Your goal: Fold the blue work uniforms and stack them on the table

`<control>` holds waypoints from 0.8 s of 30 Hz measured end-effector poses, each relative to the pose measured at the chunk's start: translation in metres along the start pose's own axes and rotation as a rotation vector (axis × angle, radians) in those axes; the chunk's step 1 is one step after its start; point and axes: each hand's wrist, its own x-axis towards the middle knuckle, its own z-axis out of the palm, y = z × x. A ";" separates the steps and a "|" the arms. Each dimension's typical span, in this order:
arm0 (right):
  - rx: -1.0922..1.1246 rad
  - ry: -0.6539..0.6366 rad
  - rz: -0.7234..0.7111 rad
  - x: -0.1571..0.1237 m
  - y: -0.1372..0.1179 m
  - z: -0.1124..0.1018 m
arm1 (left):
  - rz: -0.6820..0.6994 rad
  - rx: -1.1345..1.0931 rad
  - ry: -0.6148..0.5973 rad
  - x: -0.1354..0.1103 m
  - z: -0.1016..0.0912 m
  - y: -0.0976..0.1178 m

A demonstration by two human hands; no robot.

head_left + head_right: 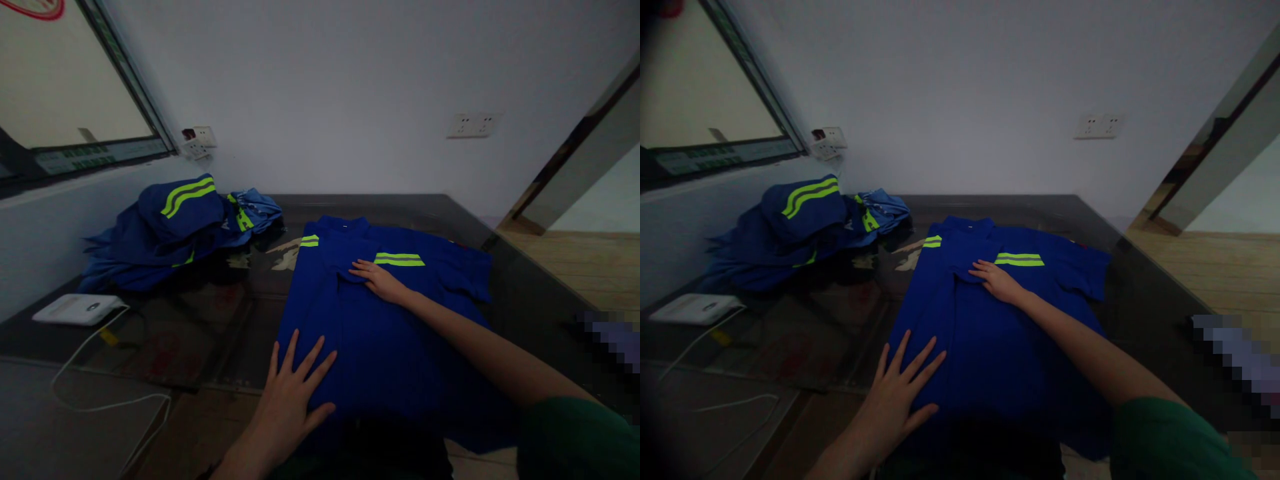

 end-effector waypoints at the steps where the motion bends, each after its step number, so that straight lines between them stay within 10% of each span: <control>1: -0.001 -0.004 -0.009 0.000 0.001 -0.001 | -0.018 -0.006 0.018 0.000 0.003 0.004; 7: -0.021 0.012 0.013 -0.002 -0.010 -0.006 | -0.102 -0.177 0.154 0.029 -0.035 -0.017; 13: -0.058 0.111 0.188 0.002 -0.046 0.007 | -0.140 -0.524 0.390 0.167 -0.092 -0.128; 18: -0.060 0.116 0.231 0.000 -0.061 0.011 | -0.404 -0.568 0.340 0.284 -0.061 -0.207; 24: -0.080 0.107 -0.097 -0.006 -0.085 -0.005 | -0.302 -0.498 0.303 0.345 -0.022 -0.249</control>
